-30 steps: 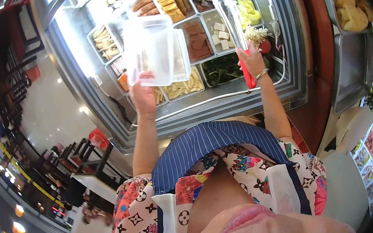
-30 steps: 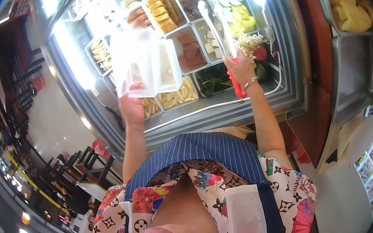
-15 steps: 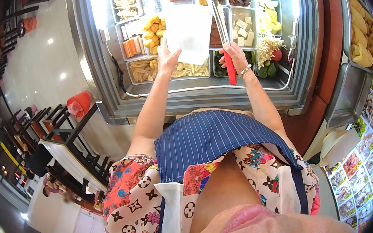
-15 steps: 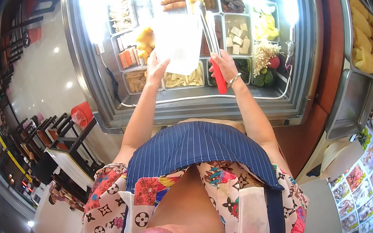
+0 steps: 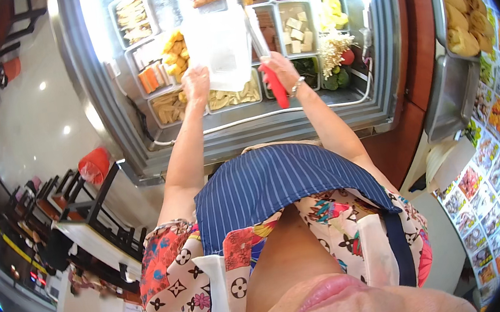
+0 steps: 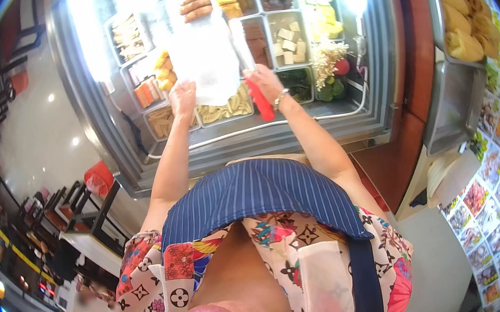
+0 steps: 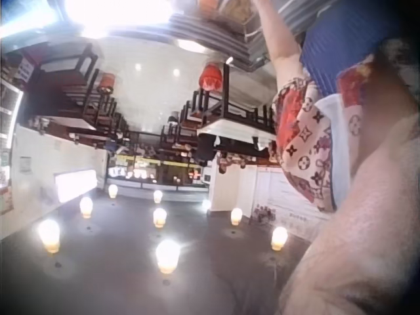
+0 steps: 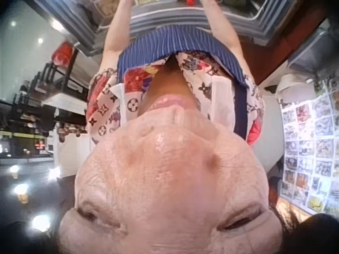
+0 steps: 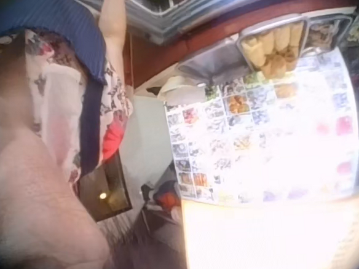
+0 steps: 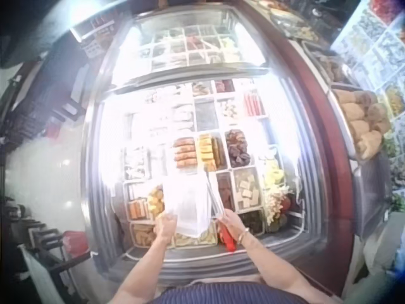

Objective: The person prepares a bowl of soup by cutting noodles with scissors, adding broth and garnishes, then carries the bowl to a table and serves it to a customer. They then clear the table, wipe it with a cloth, and restock a refrigerated display case with various food items using tongs.

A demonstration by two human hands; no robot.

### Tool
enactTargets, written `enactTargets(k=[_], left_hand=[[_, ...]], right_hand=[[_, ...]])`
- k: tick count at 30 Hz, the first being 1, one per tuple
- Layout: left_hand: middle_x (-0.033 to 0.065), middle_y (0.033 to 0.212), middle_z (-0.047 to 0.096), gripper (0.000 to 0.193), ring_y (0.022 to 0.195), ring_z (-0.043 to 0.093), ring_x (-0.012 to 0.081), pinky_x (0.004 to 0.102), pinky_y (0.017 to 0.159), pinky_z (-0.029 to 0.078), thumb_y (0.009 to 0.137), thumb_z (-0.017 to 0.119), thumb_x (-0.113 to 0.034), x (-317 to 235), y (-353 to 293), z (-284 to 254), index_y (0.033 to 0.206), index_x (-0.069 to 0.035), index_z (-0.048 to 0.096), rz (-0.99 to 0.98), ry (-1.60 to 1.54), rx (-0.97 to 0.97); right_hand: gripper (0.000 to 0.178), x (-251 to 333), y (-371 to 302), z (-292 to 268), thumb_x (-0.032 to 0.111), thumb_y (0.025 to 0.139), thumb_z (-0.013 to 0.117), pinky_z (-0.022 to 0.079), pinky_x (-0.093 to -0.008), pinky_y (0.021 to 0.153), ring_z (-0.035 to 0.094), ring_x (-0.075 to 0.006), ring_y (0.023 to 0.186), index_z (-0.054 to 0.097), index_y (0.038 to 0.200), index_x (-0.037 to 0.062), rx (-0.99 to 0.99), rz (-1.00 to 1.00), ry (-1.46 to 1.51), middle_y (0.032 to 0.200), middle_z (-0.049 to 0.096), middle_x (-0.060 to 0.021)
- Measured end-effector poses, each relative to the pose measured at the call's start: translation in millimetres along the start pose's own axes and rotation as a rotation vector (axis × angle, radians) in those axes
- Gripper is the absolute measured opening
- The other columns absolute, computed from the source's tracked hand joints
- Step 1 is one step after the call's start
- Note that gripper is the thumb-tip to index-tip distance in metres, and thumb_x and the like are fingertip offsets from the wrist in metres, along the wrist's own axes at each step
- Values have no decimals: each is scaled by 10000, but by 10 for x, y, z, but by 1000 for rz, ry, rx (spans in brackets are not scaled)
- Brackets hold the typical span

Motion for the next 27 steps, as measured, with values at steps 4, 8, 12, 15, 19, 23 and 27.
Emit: enactTargets(k=[4, 8, 12, 15, 19, 23, 27], left_hand=[[206, 743, 637, 251, 735, 640, 366, 408, 680, 503, 790, 586, -270, -79, -88, 121, 762, -30, 653, 67, 169, -36], [218, 755, 638, 304, 739, 637, 384, 441, 699, 507, 815, 546, -306, 28, -142, 382, 761, -29, 660, 28, 201, -23], [216, 737, 638, 278, 717, 640, 386, 447, 686, 518, 801, 536, -275, -146, 11, 472, 734, -38, 665, 110, 225, -28], [220, 733, 630, 264, 699, 636, 380, 445, 661, 511, 795, 521, -244, -226, 24, 485, 713, -32, 655, 117, 231, 25], [217, 734, 619, 266, 696, 629, 373, 457, 629, 487, 795, 508, -243, -186, -42, 406, 724, -25, 644, 90, 150, 75], [223, 746, 612, 213, 712, 617, 377, 429, 627, 479, 802, 538, -210, -260, -162, 152, 819, -21, 633, 67, -25, 135], [200, 785, 627, 190, 772, 614, 373, 420, 683, 486, 799, 552, -153, -60, -362, 136, 915, -29, 639, 122, -164, 273]], right_hand=[[365, 80, -51, -315, 387, 875, 575, 509, -250, 468, 593, -124, 614, 492, 987, 50, -52, -59, 39, 853, 596, -73], [499, 136, -13, -539, 460, 836, 603, 545, -282, 551, 635, -181, 751, 468, 1035, 22, -82, -103, 62, 990, 592, -125], [520, 178, 314, -598, 401, 838, 622, 553, -316, 630, 637, -202, 817, 434, 1120, 7, -72, -172, 176, 1059, 580, -135], [346, 132, 449, -522, 296, 893, 551, 537, -343, 785, 628, -220, 890, 498, 1096, 22, -98, -177, 191, 1062, 606, -128], [424, 154, 392, -371, 331, 870, 559, 521, -328, 816, 599, -191, 933, 486, 1121, -3, -90, -162, 51, 1087, 591, -132], [508, 322, 113, -273, 353, 876, 540, 513, -331, 830, 604, -196, 938, 448, 1196, -31, 30, -273, 62, 1093, 584, -132], [471, 273, -235, -229, 300, 873, 575, 504, -296, 804, 601, -166, 914, 449, 1202, -13, 124, -203, 138, 1066, 576, -120]])
Point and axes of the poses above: each hand's wrist, its own y-axis towards the middle knuckle, its own z-axis out of the palm, x = y × z, the point moved 8 cm from there along y, towards the middle knuckle
